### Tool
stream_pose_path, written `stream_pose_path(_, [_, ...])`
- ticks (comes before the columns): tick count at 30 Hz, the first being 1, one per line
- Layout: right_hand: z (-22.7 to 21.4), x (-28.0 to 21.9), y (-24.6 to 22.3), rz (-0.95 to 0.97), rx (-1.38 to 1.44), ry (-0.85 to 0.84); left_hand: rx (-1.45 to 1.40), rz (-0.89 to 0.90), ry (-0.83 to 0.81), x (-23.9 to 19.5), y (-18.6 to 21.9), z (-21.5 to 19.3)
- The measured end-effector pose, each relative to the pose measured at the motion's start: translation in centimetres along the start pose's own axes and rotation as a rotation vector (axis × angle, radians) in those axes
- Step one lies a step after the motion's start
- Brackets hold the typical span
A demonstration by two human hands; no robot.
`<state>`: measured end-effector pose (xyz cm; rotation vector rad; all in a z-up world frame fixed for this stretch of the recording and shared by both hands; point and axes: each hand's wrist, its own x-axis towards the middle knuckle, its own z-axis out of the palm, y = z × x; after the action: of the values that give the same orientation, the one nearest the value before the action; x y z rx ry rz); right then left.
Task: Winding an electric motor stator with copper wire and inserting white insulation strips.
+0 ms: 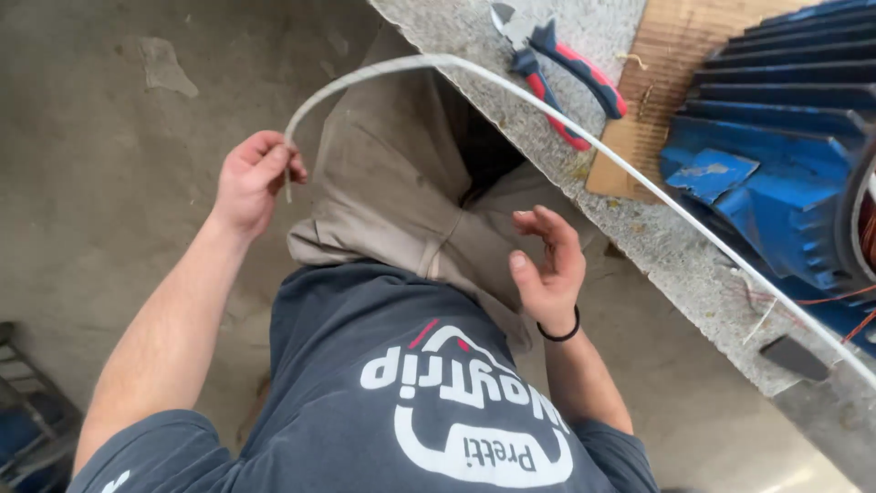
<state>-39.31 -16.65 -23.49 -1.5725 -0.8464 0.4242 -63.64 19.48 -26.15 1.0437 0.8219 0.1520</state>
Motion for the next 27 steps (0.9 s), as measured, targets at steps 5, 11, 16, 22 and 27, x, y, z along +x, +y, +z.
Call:
stream_pose_path(5, [-0.1, 4.7, -1.0, 0.176, 0.471, -0.025, -0.195, 0.146, 0.249, -3.5, -3.5, -6.0])
stream_pose_path(11, [1.5, 12.4, -5.6, 0.027, 0.321, -0.029, -0.168, 0.217, -0.009, -0.5, 0.0, -0.1])
stream_pose_path(16, [3.1, 17.5, -5.1, -0.156, -0.544, 0.088, -0.126, 0.326, -0.240, 2.7, 4.5, 1.5])
stream_pose_path(22, [6.3, 23.7, -2.9, -0.192, -1.023, 0.074, -0.139, 0.392, -0.331, 4.7, 5.7, 0.4])
stream_pose_path(27, [9.3, 28.0, -0.2, -0.204, -1.100, 0.035, -0.170, 0.454, -0.291, 3.3, 5.7, -3.1])
